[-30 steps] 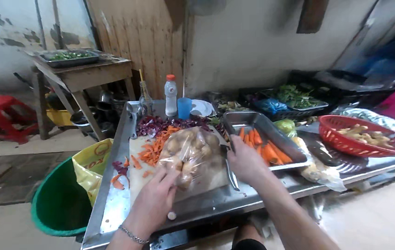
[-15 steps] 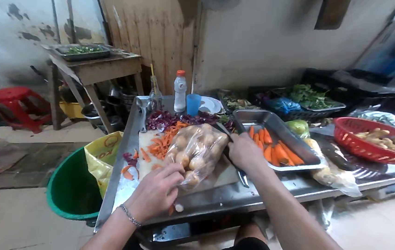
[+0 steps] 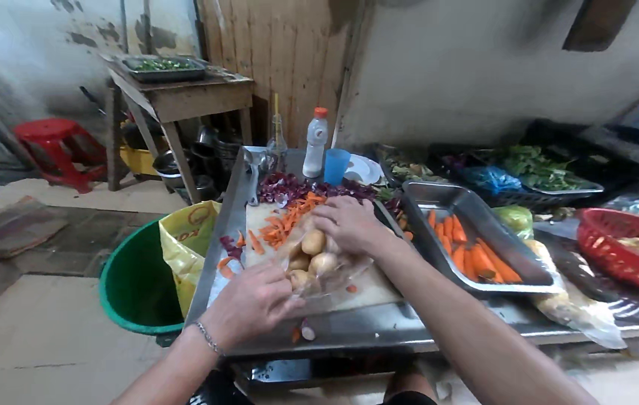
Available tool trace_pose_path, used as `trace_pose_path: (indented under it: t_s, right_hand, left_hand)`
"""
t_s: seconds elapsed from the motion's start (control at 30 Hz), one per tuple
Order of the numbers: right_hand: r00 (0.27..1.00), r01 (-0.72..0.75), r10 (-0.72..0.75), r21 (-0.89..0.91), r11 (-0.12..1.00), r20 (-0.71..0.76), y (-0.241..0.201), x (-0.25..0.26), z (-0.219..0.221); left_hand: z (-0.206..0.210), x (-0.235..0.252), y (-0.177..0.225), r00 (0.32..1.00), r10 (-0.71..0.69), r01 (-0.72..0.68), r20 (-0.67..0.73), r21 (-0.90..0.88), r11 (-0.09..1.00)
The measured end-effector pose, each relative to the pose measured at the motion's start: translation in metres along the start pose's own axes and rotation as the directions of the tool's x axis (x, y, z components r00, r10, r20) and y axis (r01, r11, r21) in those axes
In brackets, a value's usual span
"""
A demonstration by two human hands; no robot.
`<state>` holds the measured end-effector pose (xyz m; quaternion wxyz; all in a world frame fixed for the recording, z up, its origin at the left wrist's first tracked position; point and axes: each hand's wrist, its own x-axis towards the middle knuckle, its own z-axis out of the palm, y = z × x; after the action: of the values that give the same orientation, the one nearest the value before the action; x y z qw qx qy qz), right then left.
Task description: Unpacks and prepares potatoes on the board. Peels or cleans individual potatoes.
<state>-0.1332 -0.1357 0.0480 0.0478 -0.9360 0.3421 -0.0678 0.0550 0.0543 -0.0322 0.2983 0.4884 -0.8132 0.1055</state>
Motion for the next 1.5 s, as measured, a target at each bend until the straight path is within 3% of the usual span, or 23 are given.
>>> trace_pose_path:
  t_s: [0.17,0.27,0.47,0.53,0.63,0.7,0.77,0.9,1.0,1.07,1.2,1.33,1.5]
  right_hand:
    - [0.994,-0.096,0.099,0.092,0.991,-0.036,0.012,0.003,0.008]
    - [0.99,-0.097,0.102,0.061,0.993,-0.094,0.029,0.003,0.017]
    - [0.986,-0.112,0.114,0.018,0.993,-0.124,0.02,0.006,0.024]
    - [0.96,-0.098,0.115,0.081,0.992,-0.256,0.019,-0.002,0.021]
    - [0.833,-0.006,0.085,0.144,0.989,-0.546,-0.004,-0.049,0.015]
    - [0.76,0.119,0.0,0.138,0.983,-0.65,-0.033,-0.097,0.033]
    - [0.778,0.178,-0.068,0.116,0.977,-0.624,-0.052,-0.133,0.068]
    - [0.865,0.084,-0.073,-0.001,0.997,-0.496,-0.051,-0.151,0.11]
    - [0.817,0.08,0.062,0.22,0.972,-0.573,-0.043,-0.154,0.101]
    - [0.786,-0.001,0.22,0.355,0.935,-0.578,-0.033,-0.154,0.093]
    - [0.829,-0.197,0.399,0.463,0.864,-0.392,-0.02,-0.144,0.077]
    - [0.907,-0.247,0.347,0.365,0.898,-0.238,-0.024,-0.117,0.071]
    - [0.924,-0.285,0.343,0.288,0.914,-0.172,-0.011,-0.088,0.057]
  left_hand:
    - [0.019,-0.023,0.02,0.965,-0.253,0.25,0.065,0.054,0.967]
    - [0.021,-0.053,0.026,0.939,-0.336,0.331,0.077,0.078,0.941]
    - [0.019,-0.026,0.052,0.81,-0.583,0.566,0.067,0.173,0.806]
    - [0.029,-0.021,0.061,0.782,-0.621,0.619,-0.057,0.196,0.761]
    - [0.036,-0.024,0.063,0.748,-0.624,0.659,-0.226,0.144,0.738]
    - [0.035,-0.024,0.058,0.748,-0.601,0.641,-0.28,0.069,0.765]
    - [0.032,-0.017,0.045,0.755,-0.598,0.62,-0.269,-0.007,0.785]
    - [0.022,0.009,0.014,0.716,-0.697,0.692,-0.05,-0.083,0.717]
    - [0.026,0.017,0.007,0.731,-0.657,0.677,0.185,-0.076,0.732]
    - [0.027,0.015,0.013,0.765,-0.588,0.621,0.265,-0.058,0.782]
    - [0.031,0.014,0.018,0.781,-0.569,0.588,0.258,0.004,0.809]
    - [0.046,0.026,0.022,0.828,-0.545,0.549,0.136,0.003,0.836]
    - [0.067,0.052,0.027,0.824,-0.564,0.564,0.047,0.003,0.825]
